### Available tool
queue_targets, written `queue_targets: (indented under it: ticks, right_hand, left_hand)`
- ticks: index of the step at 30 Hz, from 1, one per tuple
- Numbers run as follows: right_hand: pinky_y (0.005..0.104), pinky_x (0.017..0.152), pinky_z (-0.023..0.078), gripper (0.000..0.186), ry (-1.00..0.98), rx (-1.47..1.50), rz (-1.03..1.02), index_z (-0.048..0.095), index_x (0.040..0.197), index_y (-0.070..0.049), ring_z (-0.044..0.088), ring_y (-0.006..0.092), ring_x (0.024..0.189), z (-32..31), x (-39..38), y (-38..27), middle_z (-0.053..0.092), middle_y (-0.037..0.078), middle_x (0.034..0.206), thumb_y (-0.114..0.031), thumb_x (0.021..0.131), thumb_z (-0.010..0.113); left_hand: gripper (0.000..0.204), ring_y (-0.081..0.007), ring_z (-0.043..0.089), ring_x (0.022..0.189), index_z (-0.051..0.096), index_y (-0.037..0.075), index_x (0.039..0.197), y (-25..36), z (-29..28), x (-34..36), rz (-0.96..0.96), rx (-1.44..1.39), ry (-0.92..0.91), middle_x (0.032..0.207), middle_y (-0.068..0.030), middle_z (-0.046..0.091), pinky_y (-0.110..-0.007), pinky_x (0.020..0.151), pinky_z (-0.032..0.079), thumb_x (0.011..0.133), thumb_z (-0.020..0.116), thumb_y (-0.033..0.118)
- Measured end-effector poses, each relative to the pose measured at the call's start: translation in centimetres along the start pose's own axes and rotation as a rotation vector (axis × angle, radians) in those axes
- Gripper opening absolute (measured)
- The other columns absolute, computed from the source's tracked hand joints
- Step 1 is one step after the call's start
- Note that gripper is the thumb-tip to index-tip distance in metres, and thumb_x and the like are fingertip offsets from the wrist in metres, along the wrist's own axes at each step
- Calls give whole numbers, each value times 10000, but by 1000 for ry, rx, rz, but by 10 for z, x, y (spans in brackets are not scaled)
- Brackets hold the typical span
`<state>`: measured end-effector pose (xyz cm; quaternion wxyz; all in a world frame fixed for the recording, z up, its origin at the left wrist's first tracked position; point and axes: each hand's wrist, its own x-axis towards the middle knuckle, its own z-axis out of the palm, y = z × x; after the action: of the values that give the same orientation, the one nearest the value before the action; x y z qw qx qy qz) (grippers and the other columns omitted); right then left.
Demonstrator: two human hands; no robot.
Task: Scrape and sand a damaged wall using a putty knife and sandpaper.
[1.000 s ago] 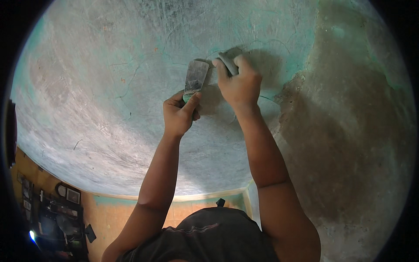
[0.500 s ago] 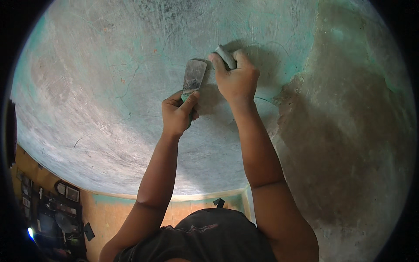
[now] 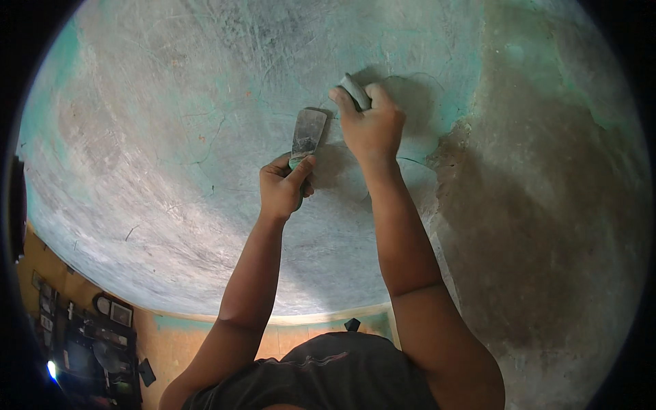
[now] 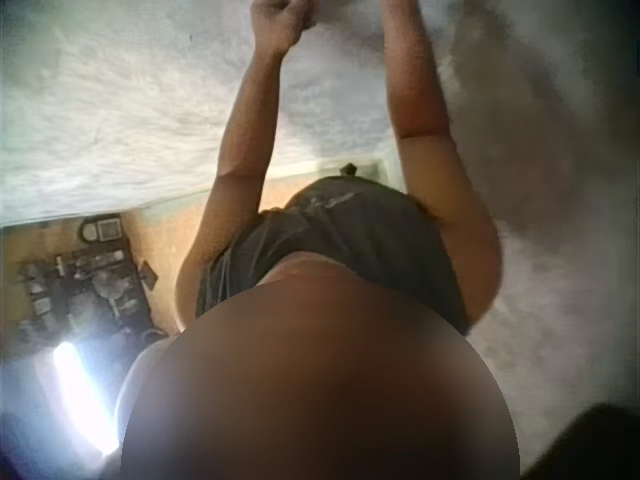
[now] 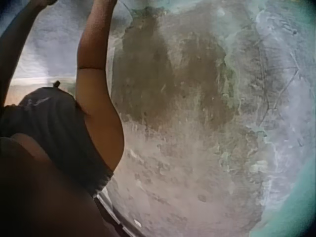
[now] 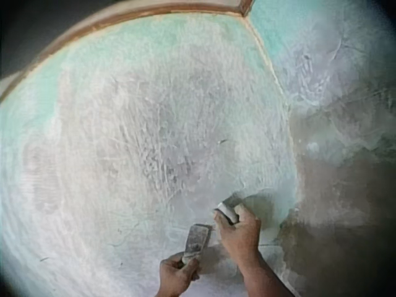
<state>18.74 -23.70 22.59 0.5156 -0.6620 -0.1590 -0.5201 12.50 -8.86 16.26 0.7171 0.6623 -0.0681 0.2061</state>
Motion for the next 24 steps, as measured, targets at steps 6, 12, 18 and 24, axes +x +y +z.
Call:
queue_targets:
  ticks: [6, 12, 18, 24]
  right_hand:
    - [304, 474, 412, 325, -7, 470, 195, 580, 712, -32, 498, 113, 534, -8, -20, 19, 574, 1, 633, -263, 783, 797]
    - [254, 479, 455, 192, -99, 774, 504, 612, 817, -61, 507, 85, 563, -40, -77, 46, 573, -3, 734, -229, 881, 680]
    - [267, 622, 372, 254, -113, 575, 504, 581, 771, -23, 422, 66, 673, -58, -106, 67, 487, -44, 688, -224, 915, 638]
    - [255, 626, 352, 267, -210, 547, 621, 625, 815, -7, 410, 58, 683, -80, -126, 83, 496, -47, 706, -250, 920, 656]
  left_hand:
    - [152, -107, 528, 461, 670, 2, 824, -3, -3, -2, 14, -5, -6, 630, -42, 601, -248, 427, 390, 885, 695, 139]
    - [162, -91, 518, 466, 698, -22, 900, -12, -1, 3, 47, -59, 30, 635, -46, 611, -236, 423, 387, 868, 719, 135]
    - [169, -82, 509, 469, 654, -2, 833, -8, 6, -5, 84, -1, 58, 610, -28, 581, -237, 422, 376, 885, 704, 151]
    - [177, -57, 513, 523, 634, 13, 877, -5, 43, -38, 68, 227, -69, 645, -10, 590, -222, 459, 400, 839, 756, 136]
